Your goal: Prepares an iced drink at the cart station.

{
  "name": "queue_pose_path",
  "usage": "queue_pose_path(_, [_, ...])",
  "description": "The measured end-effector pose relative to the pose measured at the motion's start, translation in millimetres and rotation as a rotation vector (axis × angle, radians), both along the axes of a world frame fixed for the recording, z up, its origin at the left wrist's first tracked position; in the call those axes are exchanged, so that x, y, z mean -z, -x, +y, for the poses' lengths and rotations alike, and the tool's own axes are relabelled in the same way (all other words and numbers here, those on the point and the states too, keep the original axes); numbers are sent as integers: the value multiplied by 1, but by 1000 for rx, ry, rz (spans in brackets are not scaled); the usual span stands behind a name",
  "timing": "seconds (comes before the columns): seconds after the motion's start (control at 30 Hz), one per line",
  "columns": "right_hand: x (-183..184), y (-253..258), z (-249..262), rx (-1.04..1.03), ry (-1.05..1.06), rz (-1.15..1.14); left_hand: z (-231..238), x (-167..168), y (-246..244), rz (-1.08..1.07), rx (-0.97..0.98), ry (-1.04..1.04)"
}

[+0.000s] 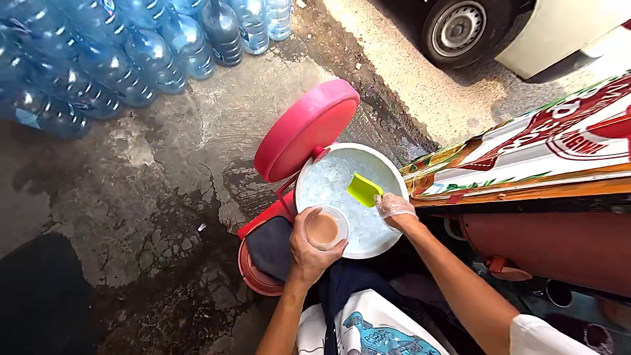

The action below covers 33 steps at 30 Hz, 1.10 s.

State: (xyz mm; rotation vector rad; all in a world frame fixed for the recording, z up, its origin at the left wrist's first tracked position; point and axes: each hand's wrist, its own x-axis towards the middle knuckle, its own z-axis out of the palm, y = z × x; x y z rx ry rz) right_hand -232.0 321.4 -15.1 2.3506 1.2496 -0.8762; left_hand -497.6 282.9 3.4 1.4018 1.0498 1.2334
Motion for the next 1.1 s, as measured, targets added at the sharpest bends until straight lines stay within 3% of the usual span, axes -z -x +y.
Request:
queue_pose_path(0.03, [-11, -4, 3, -64, 28, -7, 3, 7, -7, 22, 20, 16])
queue_pose_path(0.1, [0, 2, 12, -109, 67, 22, 7, 21, -19, 65, 44, 32])
queue_pose_path(0.23, [97, 25, 47, -3, -19, 186, 10, 48, -39, 139, 29, 76])
queue_pose_path(0.3, [127, 33, 56, 13, -77, 281, 11, 56, -43, 171, -1, 106])
queue_pose_path(0.47, [126, 5, 28, -24, -261, 403, 10, 65, -46, 277, -138, 154])
queue_pose_path(0.6, [91, -22, -4, 66, -500, 498, 9, 68, -53, 353, -171, 179])
queue_pose_path(0.73, [15, -53, -24, -84, -585, 473, 12, 72, -67, 440, -140, 183])
queue_pose_path(0.87, [-66, -61, -10, -344, -291, 300, 18, 76, -81, 511, -37, 145])
queue_pose_path(0.97, [-104, -39, 7, -460, -58, 171, 22, 82, -89, 469, 39, 19])
queue_pose_path(1.1, [-134, -22, 9, -564, -40, 80, 24, 86, -94, 339, 86, -7])
